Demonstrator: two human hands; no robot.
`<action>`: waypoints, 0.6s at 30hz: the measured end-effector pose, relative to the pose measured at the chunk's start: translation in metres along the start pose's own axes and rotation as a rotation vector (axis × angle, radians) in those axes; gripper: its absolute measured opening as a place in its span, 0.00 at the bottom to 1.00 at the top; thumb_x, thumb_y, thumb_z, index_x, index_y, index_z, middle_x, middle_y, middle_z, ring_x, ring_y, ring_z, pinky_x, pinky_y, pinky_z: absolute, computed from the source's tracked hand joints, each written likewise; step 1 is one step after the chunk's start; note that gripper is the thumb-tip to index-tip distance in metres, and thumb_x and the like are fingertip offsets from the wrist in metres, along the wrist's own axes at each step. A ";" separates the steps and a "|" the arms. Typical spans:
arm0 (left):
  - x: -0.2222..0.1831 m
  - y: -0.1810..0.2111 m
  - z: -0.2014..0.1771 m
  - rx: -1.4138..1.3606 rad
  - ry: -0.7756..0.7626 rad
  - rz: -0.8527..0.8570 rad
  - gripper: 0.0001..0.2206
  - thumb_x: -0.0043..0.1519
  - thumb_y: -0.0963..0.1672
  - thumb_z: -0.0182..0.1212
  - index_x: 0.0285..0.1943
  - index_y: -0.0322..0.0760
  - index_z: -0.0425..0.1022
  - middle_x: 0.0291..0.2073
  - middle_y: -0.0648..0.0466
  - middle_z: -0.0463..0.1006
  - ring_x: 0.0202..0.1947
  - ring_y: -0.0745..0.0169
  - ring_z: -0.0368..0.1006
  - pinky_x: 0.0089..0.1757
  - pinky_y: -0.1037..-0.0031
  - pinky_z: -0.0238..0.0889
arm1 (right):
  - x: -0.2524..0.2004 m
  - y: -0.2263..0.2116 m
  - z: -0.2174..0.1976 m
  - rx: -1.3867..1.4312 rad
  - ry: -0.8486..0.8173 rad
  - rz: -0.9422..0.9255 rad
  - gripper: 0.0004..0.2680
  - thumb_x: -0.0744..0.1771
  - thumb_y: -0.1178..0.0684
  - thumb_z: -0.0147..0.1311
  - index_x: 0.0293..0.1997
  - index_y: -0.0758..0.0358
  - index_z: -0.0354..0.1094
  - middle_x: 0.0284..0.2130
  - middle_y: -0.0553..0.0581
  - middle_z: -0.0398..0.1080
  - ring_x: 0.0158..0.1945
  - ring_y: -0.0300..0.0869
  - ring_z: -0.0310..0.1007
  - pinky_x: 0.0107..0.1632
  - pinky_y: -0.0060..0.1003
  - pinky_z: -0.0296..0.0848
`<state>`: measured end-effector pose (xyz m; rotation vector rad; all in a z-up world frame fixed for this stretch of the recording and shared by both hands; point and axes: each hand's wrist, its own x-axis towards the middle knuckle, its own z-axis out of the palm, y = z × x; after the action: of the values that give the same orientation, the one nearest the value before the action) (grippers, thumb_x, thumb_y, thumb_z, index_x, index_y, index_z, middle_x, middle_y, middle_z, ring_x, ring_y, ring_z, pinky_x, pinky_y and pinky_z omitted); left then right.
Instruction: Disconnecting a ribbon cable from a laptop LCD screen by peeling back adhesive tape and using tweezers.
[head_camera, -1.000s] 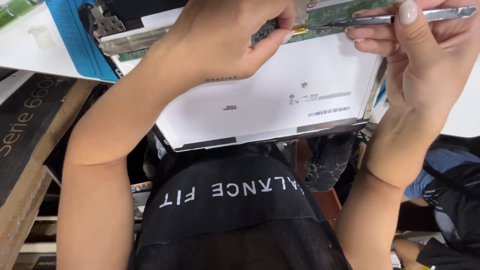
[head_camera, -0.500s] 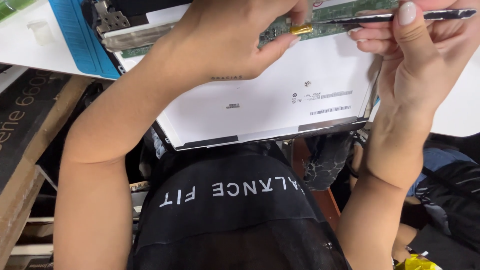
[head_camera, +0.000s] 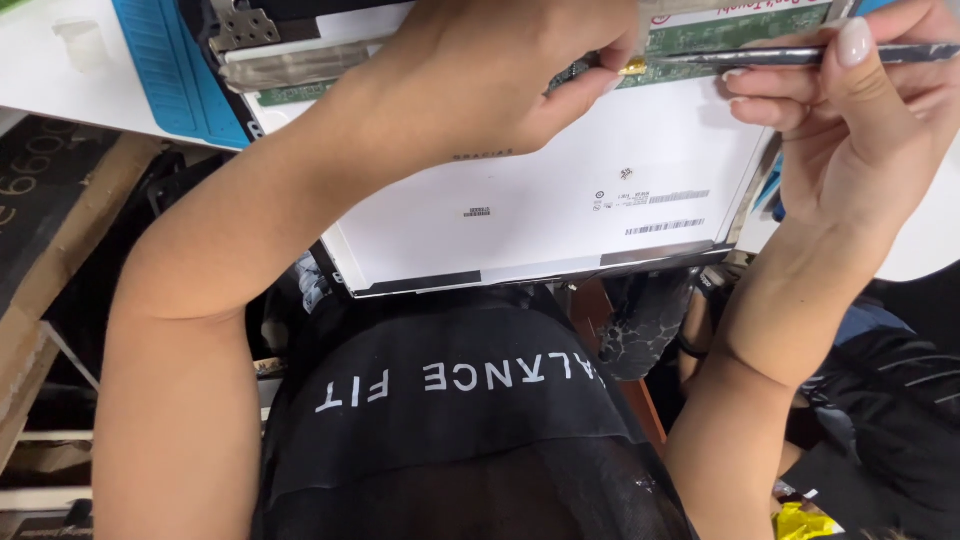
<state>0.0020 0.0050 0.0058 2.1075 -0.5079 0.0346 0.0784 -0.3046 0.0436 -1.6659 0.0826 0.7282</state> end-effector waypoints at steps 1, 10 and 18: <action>0.000 0.000 0.000 0.011 0.007 0.003 0.08 0.72 0.38 0.64 0.42 0.39 0.70 0.32 0.56 0.72 0.26 0.58 0.64 0.28 0.65 0.55 | -0.001 -0.001 -0.001 -0.044 -0.042 -0.025 0.07 0.80 0.51 0.51 0.55 0.61 0.58 0.53 0.71 0.75 0.54 0.53 0.85 0.54 0.37 0.90; 0.001 0.000 0.000 -0.053 -0.054 -0.061 0.05 0.68 0.38 0.58 0.43 0.40 0.67 0.31 0.55 0.70 0.26 0.55 0.63 0.27 0.62 0.53 | 0.000 -0.008 0.010 0.054 0.066 0.038 0.10 0.76 0.49 0.56 0.50 0.62 0.59 0.50 0.72 0.78 0.49 0.52 0.87 0.46 0.34 0.91; 0.002 -0.004 0.005 -0.093 -0.030 -0.035 0.05 0.67 0.38 0.55 0.41 0.39 0.65 0.29 0.56 0.68 0.25 0.57 0.60 0.28 0.64 0.51 | 0.003 -0.005 0.004 0.061 0.074 0.042 0.11 0.75 0.49 0.60 0.50 0.61 0.60 0.47 0.71 0.77 0.49 0.54 0.87 0.46 0.36 0.91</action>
<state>0.0042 0.0024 0.0008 2.0278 -0.4817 -0.0396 0.0809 -0.2988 0.0464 -1.6366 0.1906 0.6888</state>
